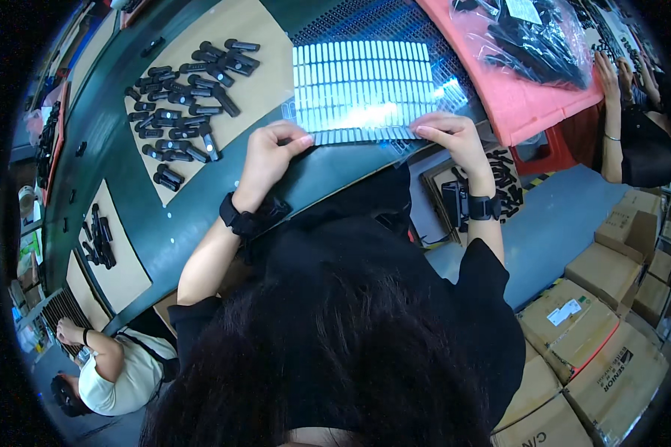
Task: The person peels stickers from backing sheets and applies them onto small wireless microphone devices by hand.
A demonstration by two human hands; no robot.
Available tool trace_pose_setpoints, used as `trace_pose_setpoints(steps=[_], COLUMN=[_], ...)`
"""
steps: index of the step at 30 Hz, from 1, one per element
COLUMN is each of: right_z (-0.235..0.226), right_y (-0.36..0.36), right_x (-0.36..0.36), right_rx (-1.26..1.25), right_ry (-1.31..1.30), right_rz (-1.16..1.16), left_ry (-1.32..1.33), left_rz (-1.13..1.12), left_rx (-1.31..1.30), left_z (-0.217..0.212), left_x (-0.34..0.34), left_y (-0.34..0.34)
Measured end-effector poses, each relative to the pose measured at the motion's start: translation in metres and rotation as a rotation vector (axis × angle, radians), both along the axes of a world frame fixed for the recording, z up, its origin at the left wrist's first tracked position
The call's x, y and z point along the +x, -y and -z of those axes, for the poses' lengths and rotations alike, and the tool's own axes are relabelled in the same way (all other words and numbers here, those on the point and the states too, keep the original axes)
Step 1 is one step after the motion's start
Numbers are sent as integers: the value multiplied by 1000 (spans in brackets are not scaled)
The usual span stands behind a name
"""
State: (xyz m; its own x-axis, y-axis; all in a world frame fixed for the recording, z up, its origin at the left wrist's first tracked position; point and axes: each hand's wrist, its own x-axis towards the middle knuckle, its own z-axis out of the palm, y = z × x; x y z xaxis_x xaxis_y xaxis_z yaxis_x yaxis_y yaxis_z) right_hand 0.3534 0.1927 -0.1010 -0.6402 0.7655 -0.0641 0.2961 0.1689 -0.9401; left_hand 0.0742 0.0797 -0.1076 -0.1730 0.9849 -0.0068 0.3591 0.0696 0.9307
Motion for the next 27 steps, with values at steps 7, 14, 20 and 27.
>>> trace_pose_setpoints(steps=[7,14,20,27], right_z=[1,1,2,12], right_y=[6,7,7,18], right_x=[-1,-4,-5,-7], right_rx=[-78,-183,-323,-214], right_ry=[29,-17,-65,5], right_rz=[76,147,239,301], left_ry=[-35,-124,-168,-254], left_rz=[-89,-97,-68,20], left_rx=[-42,-223,-175,-194], left_z=[7,3,4,-1], left_x=[6,4,9,6], left_y=[2,-13,-17,-5])
